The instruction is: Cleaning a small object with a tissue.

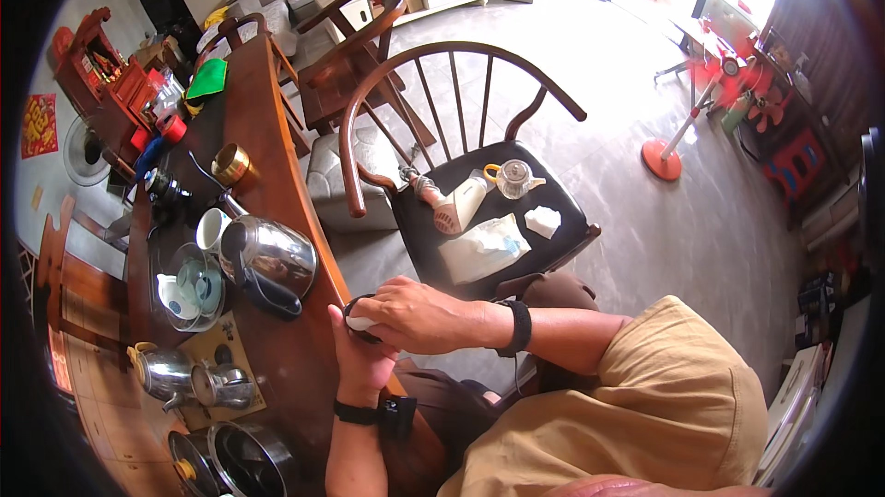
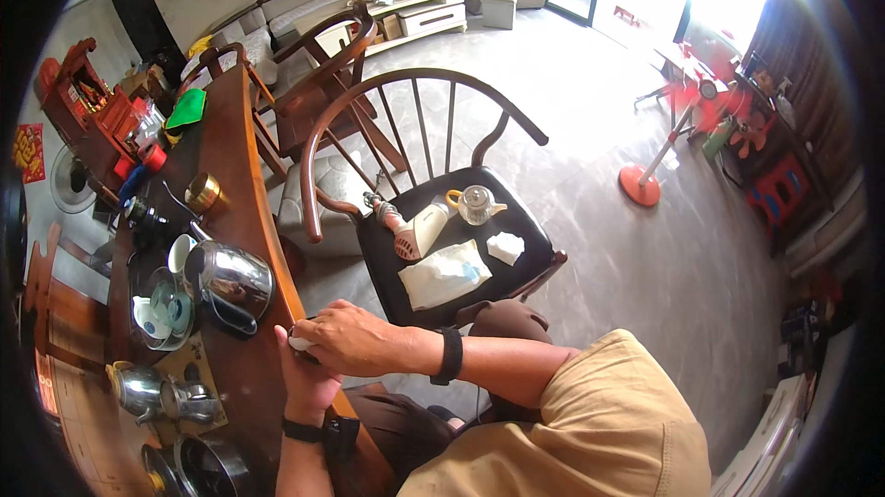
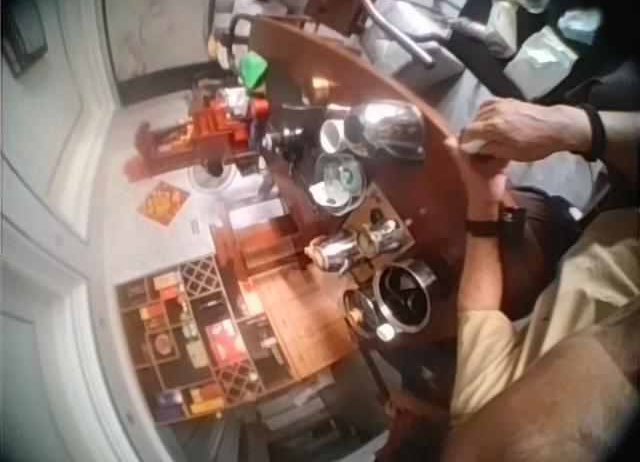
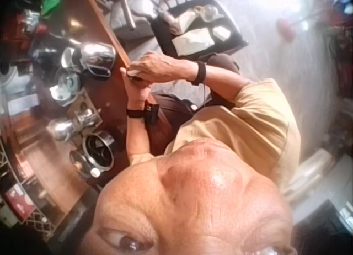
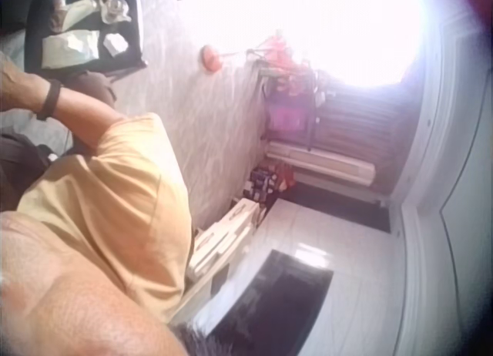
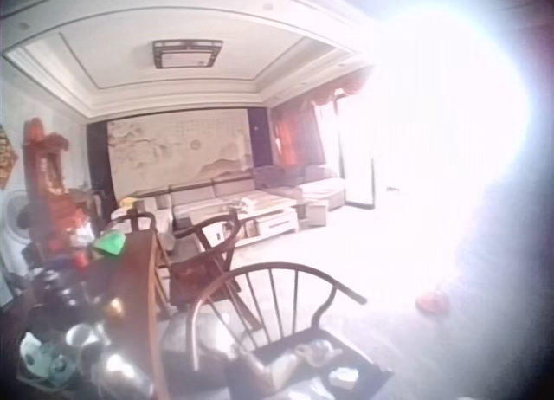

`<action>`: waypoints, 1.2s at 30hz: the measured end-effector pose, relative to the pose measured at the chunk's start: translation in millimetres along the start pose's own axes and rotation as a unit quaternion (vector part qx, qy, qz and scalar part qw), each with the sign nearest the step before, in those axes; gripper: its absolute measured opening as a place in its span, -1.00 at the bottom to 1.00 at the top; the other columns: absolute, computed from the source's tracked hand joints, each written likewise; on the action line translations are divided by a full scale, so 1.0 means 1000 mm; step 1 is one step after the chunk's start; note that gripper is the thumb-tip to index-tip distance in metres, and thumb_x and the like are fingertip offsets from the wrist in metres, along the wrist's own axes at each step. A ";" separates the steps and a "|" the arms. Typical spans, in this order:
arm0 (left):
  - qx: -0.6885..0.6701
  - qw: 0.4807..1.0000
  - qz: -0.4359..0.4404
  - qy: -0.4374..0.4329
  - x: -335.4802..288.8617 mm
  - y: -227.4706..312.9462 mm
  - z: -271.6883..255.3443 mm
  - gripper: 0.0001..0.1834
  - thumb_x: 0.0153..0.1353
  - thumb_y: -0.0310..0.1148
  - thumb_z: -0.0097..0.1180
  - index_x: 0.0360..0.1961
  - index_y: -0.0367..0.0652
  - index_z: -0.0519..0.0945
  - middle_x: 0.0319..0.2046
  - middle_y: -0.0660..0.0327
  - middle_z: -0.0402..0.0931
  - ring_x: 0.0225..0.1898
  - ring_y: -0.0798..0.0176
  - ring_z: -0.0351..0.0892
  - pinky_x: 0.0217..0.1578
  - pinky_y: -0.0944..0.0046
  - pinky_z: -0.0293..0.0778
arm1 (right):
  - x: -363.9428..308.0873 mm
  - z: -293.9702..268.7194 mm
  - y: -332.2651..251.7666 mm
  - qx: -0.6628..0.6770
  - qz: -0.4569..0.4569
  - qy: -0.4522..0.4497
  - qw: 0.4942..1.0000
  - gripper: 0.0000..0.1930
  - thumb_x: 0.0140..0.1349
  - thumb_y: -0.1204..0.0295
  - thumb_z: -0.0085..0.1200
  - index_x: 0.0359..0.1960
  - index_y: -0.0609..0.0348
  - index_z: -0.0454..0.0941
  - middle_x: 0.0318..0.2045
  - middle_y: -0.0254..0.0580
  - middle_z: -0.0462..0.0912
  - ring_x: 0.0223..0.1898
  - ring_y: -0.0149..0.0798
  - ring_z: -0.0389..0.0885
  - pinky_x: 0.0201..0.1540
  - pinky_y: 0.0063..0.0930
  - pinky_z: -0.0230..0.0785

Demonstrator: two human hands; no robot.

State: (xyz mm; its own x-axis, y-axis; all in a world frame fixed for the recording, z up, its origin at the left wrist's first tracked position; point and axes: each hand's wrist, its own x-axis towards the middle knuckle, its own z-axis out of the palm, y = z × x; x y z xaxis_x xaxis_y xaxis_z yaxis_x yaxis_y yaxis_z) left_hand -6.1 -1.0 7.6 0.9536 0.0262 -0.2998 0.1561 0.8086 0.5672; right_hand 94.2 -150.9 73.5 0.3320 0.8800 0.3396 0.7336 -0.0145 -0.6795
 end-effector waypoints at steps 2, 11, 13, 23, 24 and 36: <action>0.005 1.000 0.006 0.003 0.000 0.001 0.002 -0.28 0.25 0.42 -0.26 0.08 0.05 0.47 0.08 0.28 0.47 0.13 0.23 0.45 0.09 0.14 0.41 | -0.002 0.003 0.003 -0.003 -0.016 0.019 1.000 -0.69 0.12 0.45 0.04 -0.07 0.23 0.45 -0.33 -0.04 0.61 -0.17 0.02 0.60 -0.01 -0.12 0.30; -0.035 0.999 -0.008 -0.040 0.002 0.000 -0.006 -0.29 0.27 0.38 -0.24 0.12 0.04 0.45 0.12 0.33 0.44 0.22 0.22 0.36 0.18 0.09 0.31 | 0.000 0.000 -0.003 -0.020 -0.058 0.016 0.998 -0.44 0.10 0.51 0.11 0.19 0.16 0.29 -0.28 -0.15 0.53 -0.14 -0.08 0.53 0.02 -0.19 0.28; -0.027 1.000 -0.003 -0.012 0.002 0.000 0.000 -0.29 0.27 0.38 -0.24 0.11 0.03 0.45 0.12 0.33 0.44 0.22 0.22 0.36 0.19 0.09 0.30 | 0.000 -0.003 -0.005 -0.027 -0.049 0.009 0.998 -0.65 0.10 0.56 -0.02 -0.02 0.14 0.45 -0.32 -0.14 0.59 -0.19 -0.06 0.58 -0.11 -0.20 0.30; -0.014 1.000 0.018 -0.003 0.001 0.001 0.000 -0.33 0.30 0.35 -0.24 0.10 0.04 0.45 0.10 0.32 0.44 0.19 0.23 0.40 0.17 0.10 0.34 | 0.001 0.002 0.002 -0.033 -0.072 0.015 0.997 -0.54 0.19 0.40 0.08 0.16 0.10 0.36 -0.36 -0.17 0.49 -0.21 -0.08 0.52 -0.04 -0.18 0.29; -0.018 1.000 0.011 0.008 0.001 0.000 0.005 -0.32 0.29 0.36 -0.24 0.11 0.05 0.45 0.11 0.31 0.44 0.19 0.23 0.40 0.16 0.10 0.35 | 0.001 0.006 0.007 -0.037 -0.067 0.022 0.997 -0.53 0.20 0.38 0.09 0.16 0.12 0.35 -0.35 -0.17 0.51 -0.22 -0.07 0.53 -0.05 -0.18 0.31; -0.038 0.998 0.012 0.042 -0.003 0.002 0.009 -0.30 0.25 0.39 -0.19 0.11 0.06 0.44 0.09 0.32 0.45 0.17 0.25 0.42 0.15 0.11 0.36 | 0.002 0.007 0.005 -0.030 -0.051 0.082 0.995 -0.70 0.15 0.36 0.14 -0.11 0.16 0.44 -0.34 -0.14 0.60 -0.17 -0.05 0.55 0.04 -0.20 0.25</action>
State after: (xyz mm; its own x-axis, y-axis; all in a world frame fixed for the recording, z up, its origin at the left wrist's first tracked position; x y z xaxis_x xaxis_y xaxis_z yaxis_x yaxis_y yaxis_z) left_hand -5.8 -5.1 16.5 0.9314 0.0925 -0.3520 0.1107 0.8493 0.5161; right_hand 94.6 -146.1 66.6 0.3431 0.7895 0.5089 0.8010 0.0371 -0.5975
